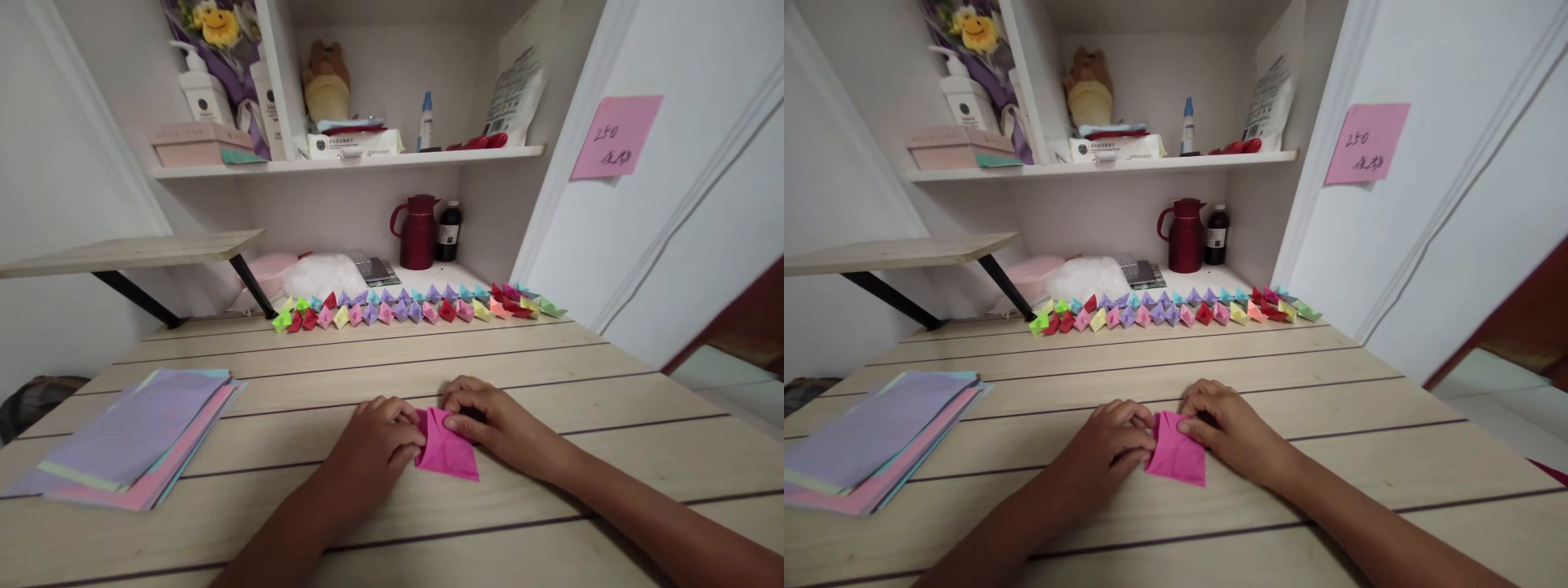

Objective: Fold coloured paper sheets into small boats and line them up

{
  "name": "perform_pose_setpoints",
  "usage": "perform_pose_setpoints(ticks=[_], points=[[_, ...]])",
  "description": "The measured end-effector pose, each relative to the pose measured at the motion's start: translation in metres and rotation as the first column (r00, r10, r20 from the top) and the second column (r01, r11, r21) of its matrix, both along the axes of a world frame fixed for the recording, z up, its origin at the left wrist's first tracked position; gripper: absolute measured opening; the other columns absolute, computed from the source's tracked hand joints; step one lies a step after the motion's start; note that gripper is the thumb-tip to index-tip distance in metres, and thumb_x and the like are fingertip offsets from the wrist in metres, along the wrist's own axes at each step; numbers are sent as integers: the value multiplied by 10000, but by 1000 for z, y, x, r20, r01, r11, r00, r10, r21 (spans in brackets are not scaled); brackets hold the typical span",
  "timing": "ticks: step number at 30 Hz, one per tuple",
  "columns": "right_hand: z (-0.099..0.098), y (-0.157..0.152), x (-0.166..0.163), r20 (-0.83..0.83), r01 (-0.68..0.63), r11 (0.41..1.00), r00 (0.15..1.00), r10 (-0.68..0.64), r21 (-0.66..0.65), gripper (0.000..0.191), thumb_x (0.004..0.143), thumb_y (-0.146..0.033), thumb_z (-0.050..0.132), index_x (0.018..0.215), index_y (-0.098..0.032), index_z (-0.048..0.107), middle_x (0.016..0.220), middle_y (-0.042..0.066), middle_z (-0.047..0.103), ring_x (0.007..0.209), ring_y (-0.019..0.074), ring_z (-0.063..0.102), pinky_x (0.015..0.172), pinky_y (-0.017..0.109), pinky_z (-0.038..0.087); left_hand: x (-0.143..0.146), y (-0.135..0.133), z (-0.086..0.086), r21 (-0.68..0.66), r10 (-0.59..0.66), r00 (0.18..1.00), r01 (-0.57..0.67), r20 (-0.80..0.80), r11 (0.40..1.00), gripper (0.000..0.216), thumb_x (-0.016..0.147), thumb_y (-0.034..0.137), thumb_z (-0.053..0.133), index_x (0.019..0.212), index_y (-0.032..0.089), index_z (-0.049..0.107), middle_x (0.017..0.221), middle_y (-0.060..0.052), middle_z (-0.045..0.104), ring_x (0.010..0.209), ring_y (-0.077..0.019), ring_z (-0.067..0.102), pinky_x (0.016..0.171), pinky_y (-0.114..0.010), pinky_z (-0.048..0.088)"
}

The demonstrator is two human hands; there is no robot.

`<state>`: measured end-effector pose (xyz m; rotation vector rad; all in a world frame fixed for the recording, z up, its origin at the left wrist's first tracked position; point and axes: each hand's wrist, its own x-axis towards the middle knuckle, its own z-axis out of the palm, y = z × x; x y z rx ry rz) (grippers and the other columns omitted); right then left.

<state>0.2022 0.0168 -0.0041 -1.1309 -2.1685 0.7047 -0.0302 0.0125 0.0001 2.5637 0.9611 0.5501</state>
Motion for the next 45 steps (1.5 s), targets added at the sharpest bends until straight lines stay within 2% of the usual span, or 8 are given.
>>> perform_pose_setpoints(ticks=[8, 13, 19, 24, 32, 36, 41, 45], points=[[-7, 0, -8, 184, 141, 982, 970, -162, 123, 139, 870, -340, 574, 801, -219, 578, 883, 45, 599, 838, 210, 543, 747, 351, 402, 2, -5, 8, -56, 106, 993, -108, -44, 993, 140, 799, 119, 551, 897, 218, 566, 1002, -18, 605, 963, -191, 517, 866, -350, 394], [-7, 0, -10, 210, 134, 981, 964, -162, 141, 132, 870, -333, 569, 805, -218, 575, 870, 41, 587, 839, 209, 541, 729, 338, 394, 4, -9, 13, 11, 80, 990, -80, -118, 997, 307, 813, 116, 536, 1079, 259, 593, 1171, -43, 535, 1059, -211, 501, 906, -381, 399], [-7, 0, -6, 107, 189, 979, 974, -197, 80, 103, 827, -270, 611, 918, -232, 581, 918, 35, 566, 787, 183, 553, 725, 328, 448, 1, -12, 8, 174, 25, 971, 17, -238, 985, 262, 904, 206, 491, 1074, 313, 660, 1170, -57, 578, 1048, -237, 528, 879, -413, 416], [-12, 4, 0, -4, 233, 971, 972, -233, 45, 156, 802, -215, 609, 957, -236, 602, 933, 35, 566, 811, 182, 573, 739, 324, 489, 0, -15, 10, 215, 7, 973, 44, -230, 976, 281, 889, 198, 493, 1092, 304, 656, 1410, -46, 477, 1262, -294, 423, 1007, -502, 338], [-9, 6, 6, 16, 253, 967, 967, -254, 42, 95, 838, -228, 566, 875, -228, 653, 909, 42, 627, 819, 189, 609, 755, 321, 476, 0, -14, 0, 58, -50, 943, 73, -328, 996, 495, 855, 140, 423, 1318, 303, 488, 1433, 1, 482, 1310, -289, 415, 1016, -514, 320], [-1, 3, 15, 107, 304, 951, 945, -309, 65, 219, 908, -351, 490, 846, -228, 660, 874, 49, 647, 830, 210, 593, 769, 348, 436, 0, -14, 0, 42, -55, 934, 75, -354, 996, 530, 842, 149, 443, 1347, 310, 460, 1453, -2, 453, 1326, -304, 395, 1022, -510, 305], [0, -3, 9, 271, 351, 922, 883, -383, 162, 257, 737, -470, 695, 817, -239, 613, 865, 46, 619, 847, 246, 552, 760, 368, 380, -1, -17, 1, 78, -41, 933, 74, -359, 994, 556, 834, 145, 481, 1357, 328, 452, 1463, -15, 441, 1319, -318, 396, 999, -505, 337], [1, -4, 3, 262, 341, 935, 897, -355, 96, 237, 698, -395, 731, 701, -227, 565, 805, 24, 599, 795, 219, 544, 742, 344, 368, 1, -21, 2, 137, -23, 948, 69, -317, 988, 495, 845, 136, 493, 1299, 330, 523, 1452, -56, 452, 1265, -306, 456, 966, -491, 378]])
